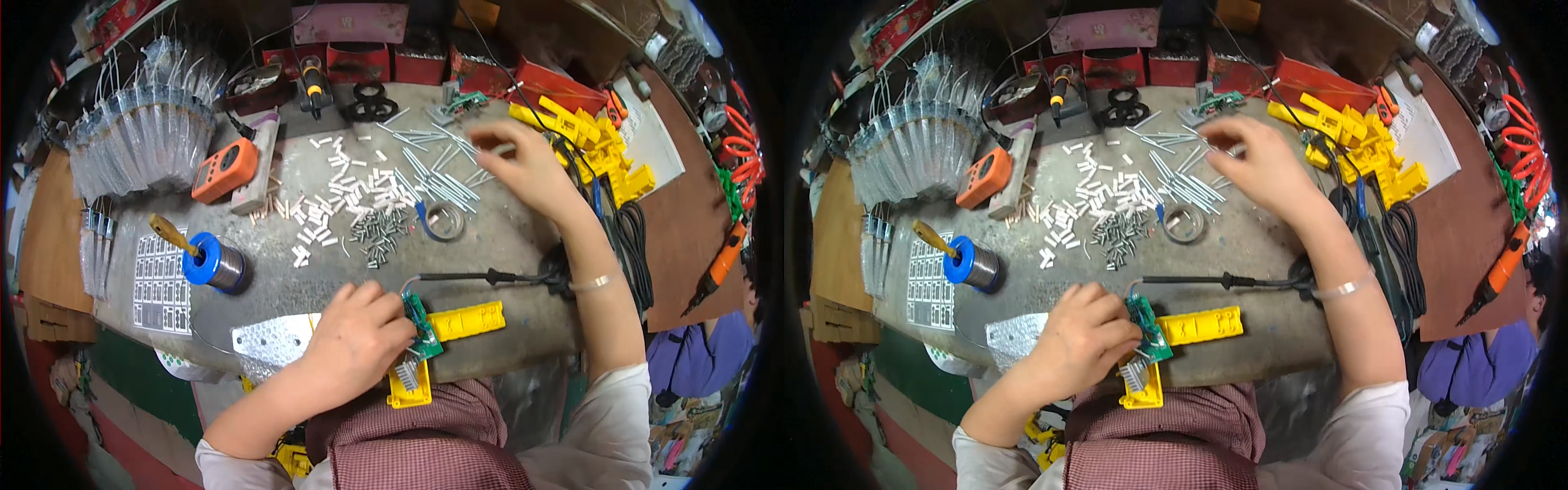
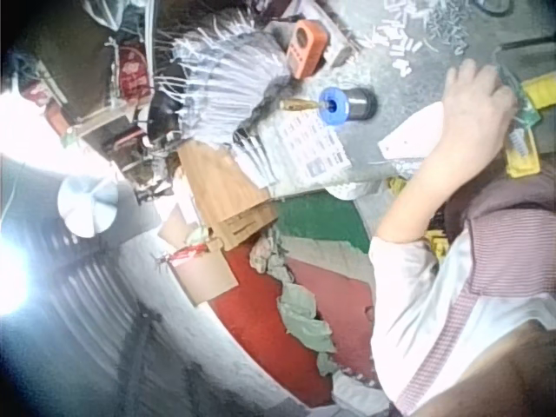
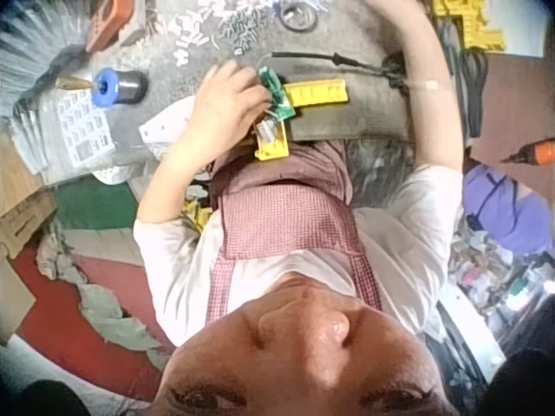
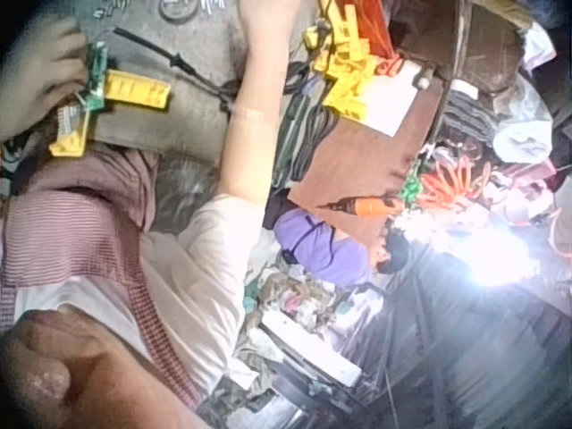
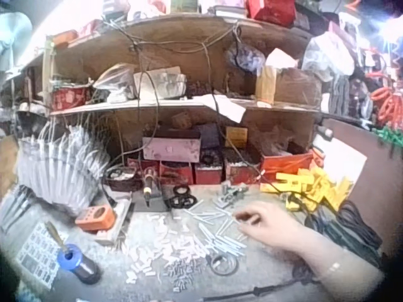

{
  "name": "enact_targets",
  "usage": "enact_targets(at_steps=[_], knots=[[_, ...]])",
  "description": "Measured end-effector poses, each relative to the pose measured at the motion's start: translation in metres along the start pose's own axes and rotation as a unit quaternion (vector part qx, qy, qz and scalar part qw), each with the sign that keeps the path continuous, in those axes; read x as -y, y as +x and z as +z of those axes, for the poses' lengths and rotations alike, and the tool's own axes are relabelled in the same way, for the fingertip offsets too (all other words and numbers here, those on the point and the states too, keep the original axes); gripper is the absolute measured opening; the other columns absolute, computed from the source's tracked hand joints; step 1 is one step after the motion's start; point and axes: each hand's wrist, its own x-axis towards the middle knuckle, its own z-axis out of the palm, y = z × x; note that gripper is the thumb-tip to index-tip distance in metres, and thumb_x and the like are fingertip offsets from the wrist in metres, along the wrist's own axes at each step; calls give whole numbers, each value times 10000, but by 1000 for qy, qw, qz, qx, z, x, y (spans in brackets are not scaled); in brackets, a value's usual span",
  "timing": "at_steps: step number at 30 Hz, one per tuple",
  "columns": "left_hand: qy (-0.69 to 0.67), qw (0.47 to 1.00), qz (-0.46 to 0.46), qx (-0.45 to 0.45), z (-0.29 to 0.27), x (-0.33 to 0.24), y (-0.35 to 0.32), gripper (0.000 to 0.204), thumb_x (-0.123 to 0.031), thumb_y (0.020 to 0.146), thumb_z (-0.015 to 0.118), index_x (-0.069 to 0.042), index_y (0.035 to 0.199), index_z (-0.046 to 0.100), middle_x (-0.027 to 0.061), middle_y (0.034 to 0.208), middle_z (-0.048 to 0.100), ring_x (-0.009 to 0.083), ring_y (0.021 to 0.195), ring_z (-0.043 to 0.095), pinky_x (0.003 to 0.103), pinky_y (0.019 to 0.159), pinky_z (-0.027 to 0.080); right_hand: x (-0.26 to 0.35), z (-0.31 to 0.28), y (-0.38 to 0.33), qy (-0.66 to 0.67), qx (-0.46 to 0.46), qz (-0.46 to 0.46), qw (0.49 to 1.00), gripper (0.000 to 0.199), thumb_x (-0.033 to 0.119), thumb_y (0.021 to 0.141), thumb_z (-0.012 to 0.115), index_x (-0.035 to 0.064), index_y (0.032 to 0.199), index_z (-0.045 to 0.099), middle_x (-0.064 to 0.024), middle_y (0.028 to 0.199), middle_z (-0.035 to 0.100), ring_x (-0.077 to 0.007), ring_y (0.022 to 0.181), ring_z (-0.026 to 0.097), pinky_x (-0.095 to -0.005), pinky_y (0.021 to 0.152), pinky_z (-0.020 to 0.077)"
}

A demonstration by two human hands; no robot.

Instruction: Soldering and assembling electronic components inside a yellow plastic housing for a handheld device.

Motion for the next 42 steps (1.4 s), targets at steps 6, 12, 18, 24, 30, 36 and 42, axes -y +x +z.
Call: enact_targets(at_steps=[6, 12, 18, 24, 30, 36, 42], knots=[[-16, 999, -3, -33, 11, -3, -8, 190, -114, 673, 778, -106, 832, 675, 34, 806, 542, 244, 767, 518, 367, 655, 402, 16, 90, 134, 4, 10, -122, 992, 538, 97, 810, 672, 177, 1332, 567, -167, 1112, 667, -300, 999, 659, -387, 877, 526], [-14, 1000, -4, -14, 11, -3, 0, 224, -119, 675, 761, -92, 867, 648, 54, 811, 511, 268, 776, 504, 386, 649, 408, 14, 137, 187, -74, -103, -186, 974, 406, 133, 731, 748, 193, 1117, 638, -120, 997, 697, -360, 952, 657, -461, 809, 530], [-29, 996, -43, -71, 7, -4, -6, 221, -86, 640, 792, -93, 822, 669, 50, 815, 537, 270, 793, 511, 386, 684, 414, 87, 20, 81, 236, -265, -111, 928, 79, 129, 885, 676, 70, 938, 684, 0, 828, 658, -103, 787, 601, -260, 760, 483], [-24, 997, -50, -54, 12, -7, -4, 206, -81, 657, 792, -83, 826, 674, 47, 823, 543, 265, 813, 515, 386, 732, 413, 30, -12, -57, 385, -99, 160, 904, 260, 305, 972, 562, 67, 882, 616, 64, 579, 464, -2, 451, 343, -177, 442, 240], [-38, 996, -60, -49, 13, -12, -4, 189, -76, 671, 786, -72, 823, 676, 50, 814, 548, 265, 831, 519, 384, 746, 407, 27, 15, -79, 355, -54, 240, 902, 302, 335, 936, 595, 53, 832, 616, 46, 554, 455, -31, 447, 357, -214, 428, 221], [-44, 995, -64, -56, 16, -11, -5, 155, -74, 687, 776, -70, 805, 676, 49, 797, 546, 261, 816, 511, 374, 731, 392, 18, 23, -77, 347, -28, 244, 905, 311, 355, 931, 597, 68, 811, 609, 53, 558, 458, -26, 441, 355, -211, 424, 228], [-44, 995, -61, -62, 19, -9, -6, 141, -92, 700, 773, -83, 801, 674, 43, 790, 540, 258, 803, 503, 374, 721, 380, 18, 31, -73, 333, -22, 265, 905, 296, 360, 956, 586, 82, 856, 611, 74, 510, 422, -17, 410, 329, -201, 404, 209]])
